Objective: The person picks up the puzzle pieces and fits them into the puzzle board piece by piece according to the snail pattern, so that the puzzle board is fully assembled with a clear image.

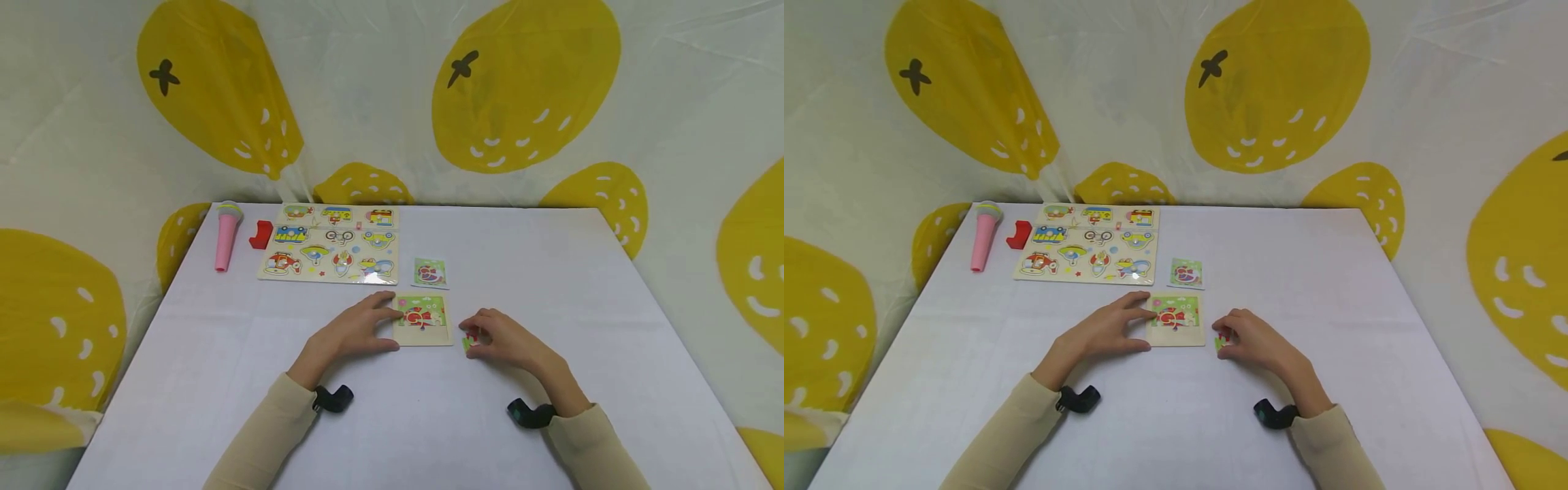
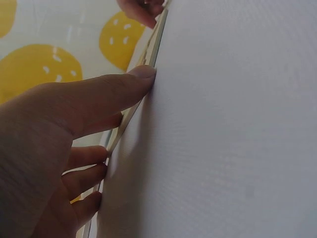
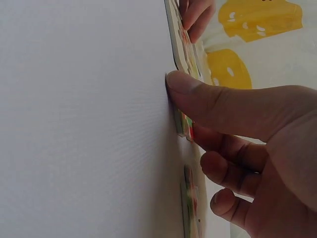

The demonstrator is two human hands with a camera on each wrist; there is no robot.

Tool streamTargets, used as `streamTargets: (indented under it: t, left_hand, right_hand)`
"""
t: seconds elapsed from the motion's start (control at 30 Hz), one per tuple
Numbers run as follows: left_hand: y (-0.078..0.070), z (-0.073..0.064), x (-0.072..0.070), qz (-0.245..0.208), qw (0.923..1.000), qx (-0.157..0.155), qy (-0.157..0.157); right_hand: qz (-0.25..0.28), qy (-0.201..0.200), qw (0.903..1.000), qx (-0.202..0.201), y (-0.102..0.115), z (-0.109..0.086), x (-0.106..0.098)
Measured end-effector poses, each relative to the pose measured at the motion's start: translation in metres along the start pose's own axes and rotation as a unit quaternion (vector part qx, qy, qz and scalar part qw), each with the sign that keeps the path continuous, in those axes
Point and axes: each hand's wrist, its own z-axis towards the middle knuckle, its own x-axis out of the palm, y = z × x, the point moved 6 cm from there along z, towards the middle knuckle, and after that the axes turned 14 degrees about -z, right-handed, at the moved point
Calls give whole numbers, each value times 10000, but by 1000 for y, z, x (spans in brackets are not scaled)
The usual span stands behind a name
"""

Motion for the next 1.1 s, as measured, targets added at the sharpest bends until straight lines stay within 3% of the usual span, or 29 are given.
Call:
streamTargets:
  t: [0.33,0.7,1.1]
  left_hand:
    - [-1,1,0,14,10000,-48,14]
    - [-1,1,0,-4,10000,-46,-49]
    - [1,0,0,-33,9999,-164,-36]
  right_hand:
    - [290,-84,9995,-108,0,-2,0]
    - [164,-4,9999,-37,3,1,-1]
    - [582,-205,9980,-130,3,3,-5]
